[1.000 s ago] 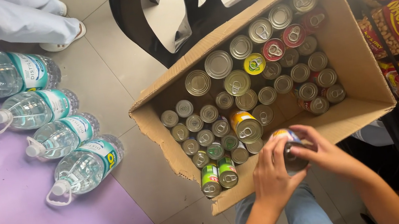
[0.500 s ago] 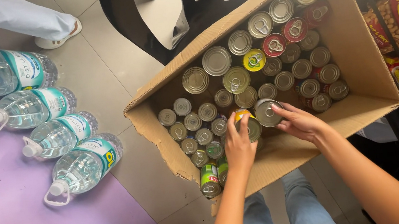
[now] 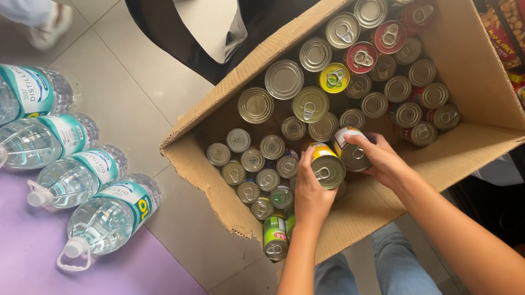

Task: Organizing various canned goods from a shelf into a cardboard box on the floor.

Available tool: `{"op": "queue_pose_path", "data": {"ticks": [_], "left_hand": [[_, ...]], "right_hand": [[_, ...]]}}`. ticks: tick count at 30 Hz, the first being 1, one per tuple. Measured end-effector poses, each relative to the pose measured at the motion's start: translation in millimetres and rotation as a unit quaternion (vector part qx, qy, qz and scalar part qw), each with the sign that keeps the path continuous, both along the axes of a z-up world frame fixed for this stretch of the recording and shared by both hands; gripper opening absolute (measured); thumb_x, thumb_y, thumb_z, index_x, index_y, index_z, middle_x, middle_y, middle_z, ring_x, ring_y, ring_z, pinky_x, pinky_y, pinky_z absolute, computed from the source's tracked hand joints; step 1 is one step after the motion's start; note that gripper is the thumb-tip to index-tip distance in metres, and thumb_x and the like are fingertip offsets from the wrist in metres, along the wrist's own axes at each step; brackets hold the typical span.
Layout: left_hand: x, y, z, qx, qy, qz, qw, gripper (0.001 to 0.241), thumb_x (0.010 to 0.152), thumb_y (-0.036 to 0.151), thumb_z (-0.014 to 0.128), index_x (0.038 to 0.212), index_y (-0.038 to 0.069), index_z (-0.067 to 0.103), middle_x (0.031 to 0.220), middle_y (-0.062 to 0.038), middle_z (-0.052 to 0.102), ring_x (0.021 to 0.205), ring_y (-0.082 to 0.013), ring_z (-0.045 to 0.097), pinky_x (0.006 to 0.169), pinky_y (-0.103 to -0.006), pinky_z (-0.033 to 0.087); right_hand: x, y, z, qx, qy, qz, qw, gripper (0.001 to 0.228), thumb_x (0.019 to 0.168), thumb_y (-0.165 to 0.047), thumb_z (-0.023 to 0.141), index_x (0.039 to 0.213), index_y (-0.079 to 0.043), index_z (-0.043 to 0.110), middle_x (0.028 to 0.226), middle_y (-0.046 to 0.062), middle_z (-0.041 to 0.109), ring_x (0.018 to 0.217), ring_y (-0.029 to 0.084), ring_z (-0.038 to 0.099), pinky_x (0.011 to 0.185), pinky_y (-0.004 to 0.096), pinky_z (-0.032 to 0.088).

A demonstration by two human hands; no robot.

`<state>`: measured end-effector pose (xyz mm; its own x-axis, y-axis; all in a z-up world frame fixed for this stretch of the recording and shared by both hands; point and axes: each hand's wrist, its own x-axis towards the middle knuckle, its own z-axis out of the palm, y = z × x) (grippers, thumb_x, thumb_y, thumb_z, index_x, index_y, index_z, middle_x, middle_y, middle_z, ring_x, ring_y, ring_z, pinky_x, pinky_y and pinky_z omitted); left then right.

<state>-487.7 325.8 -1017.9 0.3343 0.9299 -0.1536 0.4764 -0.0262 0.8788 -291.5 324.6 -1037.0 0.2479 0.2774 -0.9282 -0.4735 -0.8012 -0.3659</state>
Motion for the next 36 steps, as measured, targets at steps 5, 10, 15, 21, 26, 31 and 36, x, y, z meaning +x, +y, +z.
{"op": "queue_pose_path", "data": {"ticks": [5, 10, 15, 21, 26, 31, 36], "left_hand": [[-7.2, 7.3, 3.3, -0.068, -0.037, 0.004, 0.997, 0.092, 0.073, 0.01, 0.085, 0.149, 0.015, 0.034, 0.157, -0.021, 0.046, 0.142, -0.0417, 0.049, 0.115, -0.0462, 0.045], [-13.2, 10.2, -9.9, -0.085, -0.016, -0.01, 0.996, 0.089, 0.072, 0.018, 0.09, 0.145, 0.016, 0.04, 0.155, -0.021, 0.047, 0.138, -0.0418, 0.051, 0.112, -0.0456, 0.046], [-13.2, 11.2, -25.1, 0.011, 0.034, -0.032, 0.999, 0.084, 0.073, 0.012, 0.084, 0.145, 0.014, 0.039, 0.148, -0.016, 0.054, 0.133, -0.0389, 0.055, 0.111, -0.0454, 0.047], [-9.9, 13.1, -39.1, 0.067, 0.107, -0.051, 0.991, 0.076, 0.076, 0.004, 0.077, 0.144, 0.009, 0.045, 0.141, -0.011, 0.059, 0.127, -0.0376, 0.054, 0.109, -0.0453, 0.046], [-7.7, 7.4, -52.9, 0.083, 0.114, -0.044, 0.989, 0.072, 0.077, 0.003, 0.076, 0.143, 0.008, 0.046, 0.139, -0.012, 0.059, 0.124, -0.0387, 0.054, 0.109, -0.0461, 0.044], [-6.6, 7.4, -52.7, 0.078, 0.11, -0.044, 0.99, 0.074, 0.075, 0.006, 0.079, 0.141, 0.007, 0.045, 0.136, -0.014, 0.058, 0.122, -0.0396, 0.053, 0.108, -0.0474, 0.043], [-10.1, 6.6, -50.9, 0.063, 0.126, -0.065, 0.988, 0.082, 0.072, 0.005, 0.081, 0.144, 0.007, 0.042, 0.14, -0.014, 0.056, 0.127, -0.0402, 0.051, 0.11, -0.0473, 0.043]], "right_hand": [[6.0, -14.9, -2.8, -0.012, 0.066, -0.02, 0.998, 0.08, 0.08, -0.049, 0.076, 0.139, 0.002, 0.056, 0.124, 0.014, 0.067, 0.105, 0.023, 0.069, 0.086, 0.044, 0.062], [3.2, -2.6, 9.0, -0.037, 0.063, -0.016, 0.997, 0.085, 0.081, -0.055, 0.074, 0.137, 0.004, 0.049, 0.127, 0.015, 0.066, 0.111, 0.023, 0.069, 0.09, 0.047, 0.061], [-0.7, 8.1, 11.8, -0.033, 0.029, 0.023, 0.999, 0.088, 0.082, -0.062, 0.069, 0.137, 0.003, 0.049, 0.127, 0.014, 0.065, 0.111, 0.023, 0.069, 0.091, 0.048, 0.062], [-10.7, 5.4, 0.3, -0.024, -0.012, -0.023, 0.999, 0.066, 0.08, -0.06, 0.074, 0.117, -0.006, 0.069, 0.106, 0.007, 0.074, 0.094, 0.018, 0.072, 0.083, 0.043, 0.063], [-17.3, 3.6, 1.1, -0.021, -0.03, -0.063, 0.997, 0.058, 0.08, -0.057, 0.076, 0.11, -0.008, 0.071, 0.1, 0.004, 0.074, 0.089, 0.015, 0.071, 0.079, 0.041, 0.063], [-21.3, -14.9, -31.4, 0.012, -0.102, -0.055, 0.993, 0.061, 0.084, -0.057, 0.079, 0.11, -0.002, 0.076, 0.1, 0.006, 0.076, 0.086, 0.013, 0.069, 0.08, 0.035, 0.059], [-11.8, -9.2, -17.2, -0.002, -0.05, -0.014, 0.999, 0.068, 0.084, -0.062, 0.071, 0.119, -0.003, 0.072, 0.109, 0.009, 0.071, 0.09, 0.015, 0.069, 0.083, 0.043, 0.061]]}}
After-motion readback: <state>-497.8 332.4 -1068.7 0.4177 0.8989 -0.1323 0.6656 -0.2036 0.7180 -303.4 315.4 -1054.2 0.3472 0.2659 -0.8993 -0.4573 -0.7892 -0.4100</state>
